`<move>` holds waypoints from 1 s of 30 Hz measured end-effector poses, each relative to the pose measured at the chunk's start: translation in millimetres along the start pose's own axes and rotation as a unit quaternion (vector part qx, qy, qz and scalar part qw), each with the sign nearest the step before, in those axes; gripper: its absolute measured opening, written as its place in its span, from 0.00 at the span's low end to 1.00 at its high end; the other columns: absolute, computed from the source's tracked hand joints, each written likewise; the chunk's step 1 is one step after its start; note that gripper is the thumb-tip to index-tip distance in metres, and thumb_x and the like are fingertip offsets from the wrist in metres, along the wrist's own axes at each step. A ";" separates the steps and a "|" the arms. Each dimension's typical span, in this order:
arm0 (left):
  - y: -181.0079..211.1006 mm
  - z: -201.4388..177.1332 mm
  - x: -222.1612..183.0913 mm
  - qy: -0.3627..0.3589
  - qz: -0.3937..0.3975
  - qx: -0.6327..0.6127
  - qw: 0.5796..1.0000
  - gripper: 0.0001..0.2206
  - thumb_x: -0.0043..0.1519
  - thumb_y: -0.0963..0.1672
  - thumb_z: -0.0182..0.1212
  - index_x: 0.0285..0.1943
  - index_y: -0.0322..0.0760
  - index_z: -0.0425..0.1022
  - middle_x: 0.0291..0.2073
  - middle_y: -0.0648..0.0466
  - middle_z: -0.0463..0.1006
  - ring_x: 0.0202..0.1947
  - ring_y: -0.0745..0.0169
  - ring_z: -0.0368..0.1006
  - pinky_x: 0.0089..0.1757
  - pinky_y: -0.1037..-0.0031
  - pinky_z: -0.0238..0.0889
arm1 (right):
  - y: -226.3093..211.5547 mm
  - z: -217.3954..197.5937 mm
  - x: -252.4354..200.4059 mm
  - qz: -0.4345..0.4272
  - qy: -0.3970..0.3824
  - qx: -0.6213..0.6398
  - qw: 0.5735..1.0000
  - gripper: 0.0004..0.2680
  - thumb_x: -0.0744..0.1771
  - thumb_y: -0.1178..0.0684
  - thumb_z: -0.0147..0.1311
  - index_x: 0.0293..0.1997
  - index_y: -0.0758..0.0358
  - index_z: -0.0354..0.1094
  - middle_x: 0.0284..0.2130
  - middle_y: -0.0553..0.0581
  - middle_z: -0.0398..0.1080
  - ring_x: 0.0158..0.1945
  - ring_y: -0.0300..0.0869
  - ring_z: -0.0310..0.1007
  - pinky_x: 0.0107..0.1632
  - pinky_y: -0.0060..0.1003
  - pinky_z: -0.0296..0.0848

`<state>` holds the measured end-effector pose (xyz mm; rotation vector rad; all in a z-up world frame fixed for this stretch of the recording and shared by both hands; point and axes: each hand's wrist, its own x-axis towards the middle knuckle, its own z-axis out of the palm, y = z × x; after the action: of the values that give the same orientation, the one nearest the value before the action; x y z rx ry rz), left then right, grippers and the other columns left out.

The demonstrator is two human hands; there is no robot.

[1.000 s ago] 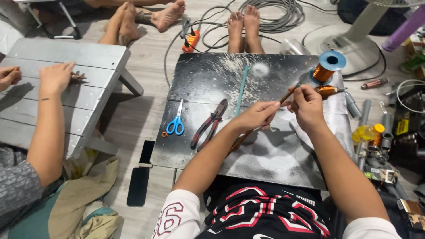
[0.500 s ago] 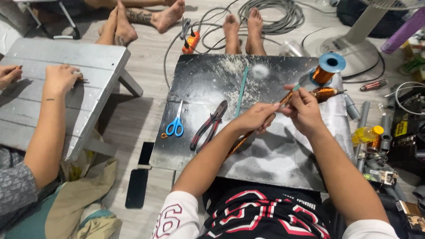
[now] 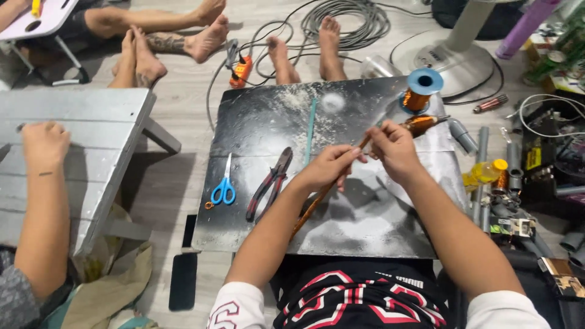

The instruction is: Winding copper wire onto a motor armature using pliers and scissors.

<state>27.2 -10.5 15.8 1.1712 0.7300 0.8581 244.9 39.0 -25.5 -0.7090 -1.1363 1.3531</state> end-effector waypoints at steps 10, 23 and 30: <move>0.8 -6.3 1.7 -0.010 0.022 -0.009 1.000 0.25 0.66 0.39 0.74 0.73 0.27 0.73 0.20 0.45 0.74 0.06 0.59 0.69 0.11 0.65 0.72 | -15.6 7.8 -7.3 0.020 -0.067 0.033 0.997 0.09 0.74 0.53 0.60 0.56 0.71 0.74 0.31 0.59 0.73 0.25 0.32 0.65 0.33 0.35 0.74; 8.2 -2.0 -4.3 0.015 0.020 -0.037 0.999 0.21 0.71 0.37 0.62 0.75 0.26 0.74 0.14 0.48 0.69 0.06 0.64 0.65 0.13 0.68 0.73 | -6.7 2.2 -3.3 -0.006 -0.035 -0.027 0.999 0.08 0.75 0.54 0.61 0.55 0.69 0.79 0.31 0.63 0.78 0.23 0.32 0.61 0.34 0.35 0.73; 16.6 1.0 -5.6 -0.003 0.035 -0.061 0.998 0.19 0.74 0.40 0.57 0.75 0.29 0.75 0.13 0.52 0.64 0.10 0.60 0.68 0.17 0.61 0.79 | -29.0 8.3 -5.7 -0.062 0.024 -0.125 0.990 0.07 0.75 0.53 0.65 0.45 0.67 0.81 0.22 0.58 0.70 0.22 0.36 0.67 0.31 0.34 0.74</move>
<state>22.1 -13.2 32.4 1.0948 0.6263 0.9446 249.0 27.5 2.6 -0.8319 -1.3046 1.0945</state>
